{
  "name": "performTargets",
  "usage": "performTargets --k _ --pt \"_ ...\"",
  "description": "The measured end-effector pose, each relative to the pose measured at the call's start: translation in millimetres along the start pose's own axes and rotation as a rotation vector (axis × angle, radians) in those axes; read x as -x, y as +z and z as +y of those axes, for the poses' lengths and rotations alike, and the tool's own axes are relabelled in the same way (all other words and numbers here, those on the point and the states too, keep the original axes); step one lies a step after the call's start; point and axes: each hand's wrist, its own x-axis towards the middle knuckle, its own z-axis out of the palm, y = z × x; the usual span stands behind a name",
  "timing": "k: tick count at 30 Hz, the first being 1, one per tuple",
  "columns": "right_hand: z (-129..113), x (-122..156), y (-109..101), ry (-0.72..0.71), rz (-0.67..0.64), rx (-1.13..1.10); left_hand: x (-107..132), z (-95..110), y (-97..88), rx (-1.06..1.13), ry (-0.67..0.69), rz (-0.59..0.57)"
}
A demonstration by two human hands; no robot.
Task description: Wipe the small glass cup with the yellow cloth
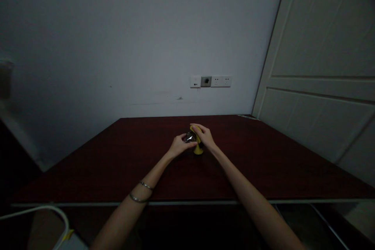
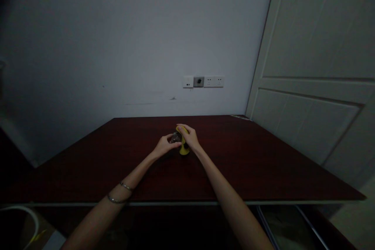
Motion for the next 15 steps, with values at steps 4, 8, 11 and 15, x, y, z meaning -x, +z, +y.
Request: performTargets --k 4,8,11,15 --pt "-1 6 -6 0.011 -0.086 -0.080 1 4 -1.7 0.129 -0.039 -0.001" --pt "-5 15 -10 -0.061 -0.203 0.012 -2 2 -5.4 0.232 -0.109 0.017" --pt "-6 23 -8 -0.146 -0.207 0.140 -3 -2 -7.2 0.277 -0.176 0.020" --pt "-4 28 -3 -0.254 -0.212 0.260 -2 -5 -6.9 0.322 -0.262 -0.009"
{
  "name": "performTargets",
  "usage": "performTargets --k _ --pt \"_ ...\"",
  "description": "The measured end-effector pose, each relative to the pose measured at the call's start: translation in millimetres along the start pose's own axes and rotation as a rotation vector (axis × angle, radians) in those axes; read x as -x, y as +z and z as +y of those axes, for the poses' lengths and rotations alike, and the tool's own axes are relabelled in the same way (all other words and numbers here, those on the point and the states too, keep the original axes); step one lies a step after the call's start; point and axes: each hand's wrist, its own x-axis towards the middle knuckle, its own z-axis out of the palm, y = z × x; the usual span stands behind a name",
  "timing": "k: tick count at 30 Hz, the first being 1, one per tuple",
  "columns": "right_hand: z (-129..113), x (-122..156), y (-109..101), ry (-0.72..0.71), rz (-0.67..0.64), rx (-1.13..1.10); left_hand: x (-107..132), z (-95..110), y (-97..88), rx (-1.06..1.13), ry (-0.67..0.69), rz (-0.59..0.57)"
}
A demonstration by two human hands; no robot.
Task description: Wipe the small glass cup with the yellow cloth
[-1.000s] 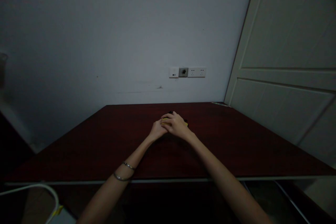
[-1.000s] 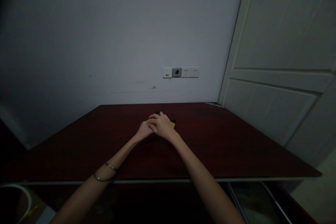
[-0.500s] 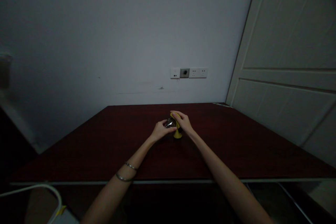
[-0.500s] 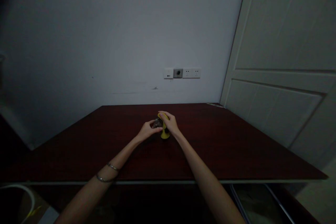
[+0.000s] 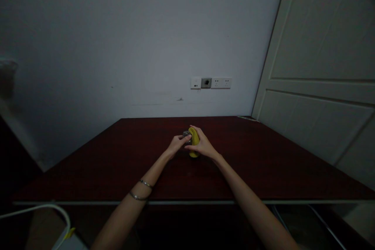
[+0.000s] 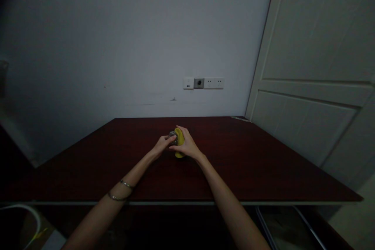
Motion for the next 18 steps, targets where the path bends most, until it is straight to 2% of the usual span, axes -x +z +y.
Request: performTargets --k 4,11,14,18 --pt "4 0 2 0.027 -0.002 -0.030 1 -1 0.4 0.046 -0.045 -0.046" --pt "17 -5 0 0.230 0.047 -0.292 -4 -9 -7.6 -0.002 -0.032 -0.178" --pt "20 -8 -1 0.325 0.131 -0.363 -8 -14 -10.4 -0.047 0.015 -0.195" --pt "19 -12 -1 0.439 0.198 -0.408 -12 -17 -7.6 0.024 0.158 -0.167"
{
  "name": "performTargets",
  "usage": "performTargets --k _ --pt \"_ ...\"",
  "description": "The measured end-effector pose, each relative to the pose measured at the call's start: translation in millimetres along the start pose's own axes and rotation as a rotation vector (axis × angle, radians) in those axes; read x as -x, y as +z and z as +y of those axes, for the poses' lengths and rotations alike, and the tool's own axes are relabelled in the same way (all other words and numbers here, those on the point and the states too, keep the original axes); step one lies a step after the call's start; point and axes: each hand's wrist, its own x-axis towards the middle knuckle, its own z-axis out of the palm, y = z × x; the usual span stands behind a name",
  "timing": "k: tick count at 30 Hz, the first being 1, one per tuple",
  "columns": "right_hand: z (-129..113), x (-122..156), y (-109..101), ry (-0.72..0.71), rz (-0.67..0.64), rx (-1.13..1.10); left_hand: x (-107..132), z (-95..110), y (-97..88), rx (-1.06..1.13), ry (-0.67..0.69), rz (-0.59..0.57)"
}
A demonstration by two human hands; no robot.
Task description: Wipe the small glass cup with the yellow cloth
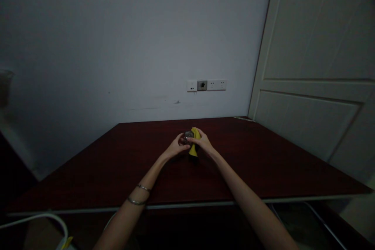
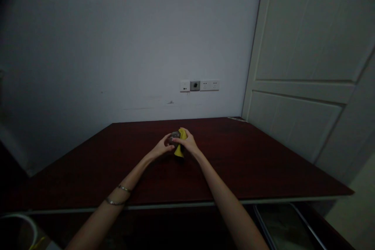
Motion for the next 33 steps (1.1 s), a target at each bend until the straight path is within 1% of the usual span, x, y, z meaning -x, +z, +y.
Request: performTargets --k 3,7,11,18,23,27,31,33 --pt "0 1 1 0.020 0.016 -0.006 1 1 4.7 0.003 0.057 -0.005" --pt "0 3 5 0.031 -0.001 0.009 3 3 9.2 -0.088 0.088 0.006" --pt "-1 5 7 0.025 -0.028 0.025 4 5 9.7 -0.234 0.124 0.041" --pt "2 6 7 -0.026 -0.056 0.044 8 10 13.8 -0.359 0.207 0.129" --pt "2 8 8 -0.146 -0.006 0.144 9 8 16.0 -0.381 0.222 0.212" --pt "-4 13 12 -0.256 0.043 0.162 6 5 14.4 -0.368 0.216 0.270" --pt "-13 19 13 -0.410 -0.006 0.204 5 7 13.6 -0.413 0.211 0.340" --pt "-17 21 12 -0.453 -0.027 0.241 6 8 14.3 -0.432 0.229 0.341"
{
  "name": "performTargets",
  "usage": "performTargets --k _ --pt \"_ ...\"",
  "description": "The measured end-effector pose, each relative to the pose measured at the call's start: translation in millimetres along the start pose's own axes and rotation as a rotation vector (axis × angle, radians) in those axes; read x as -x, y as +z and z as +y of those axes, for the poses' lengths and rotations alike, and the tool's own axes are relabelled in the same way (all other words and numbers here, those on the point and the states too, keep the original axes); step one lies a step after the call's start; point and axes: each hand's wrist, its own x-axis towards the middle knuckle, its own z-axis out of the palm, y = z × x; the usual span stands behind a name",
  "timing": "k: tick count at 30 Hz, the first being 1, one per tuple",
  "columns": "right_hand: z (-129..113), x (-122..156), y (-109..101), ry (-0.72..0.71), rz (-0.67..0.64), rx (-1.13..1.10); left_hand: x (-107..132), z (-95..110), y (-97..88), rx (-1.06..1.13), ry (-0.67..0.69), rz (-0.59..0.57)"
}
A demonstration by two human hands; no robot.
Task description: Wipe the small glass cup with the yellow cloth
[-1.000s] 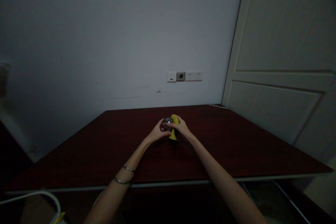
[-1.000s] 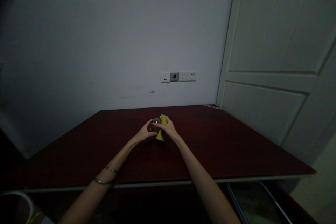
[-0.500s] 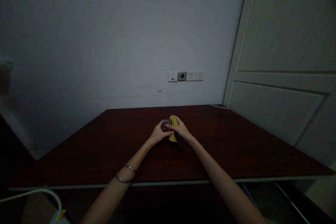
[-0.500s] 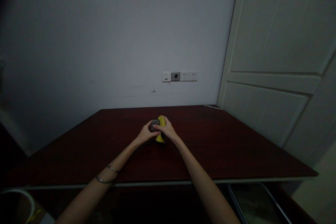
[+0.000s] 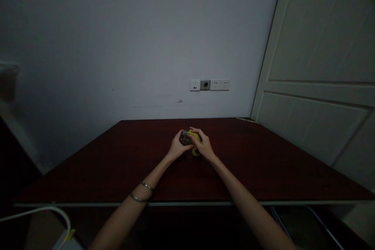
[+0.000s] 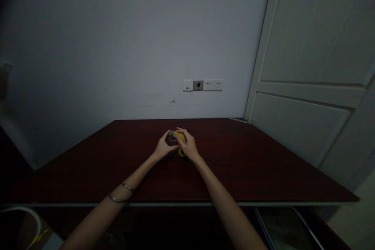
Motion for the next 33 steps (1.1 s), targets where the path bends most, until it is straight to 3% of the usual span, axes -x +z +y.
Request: performTargets --k 10,16,19,28,33 --pt "10 -6 -4 0.040 0.117 0.090 1 -8 0.6 -0.006 0.091 -0.035" --pt "-1 1 -5 -0.086 -0.023 0.155 -1 -13 1.8 0.026 0.064 -0.044" --pt "-2 1 -5 -0.114 -0.031 0.141 -1 -12 2.7 0.035 0.069 -0.057" --pt "9 -7 -7 0.023 0.112 0.061 4 2 -0.8 -0.054 0.170 -0.094" --pt "3 0 -7 -0.104 -0.011 0.178 2 -4 1.0 -0.038 0.110 -0.060"
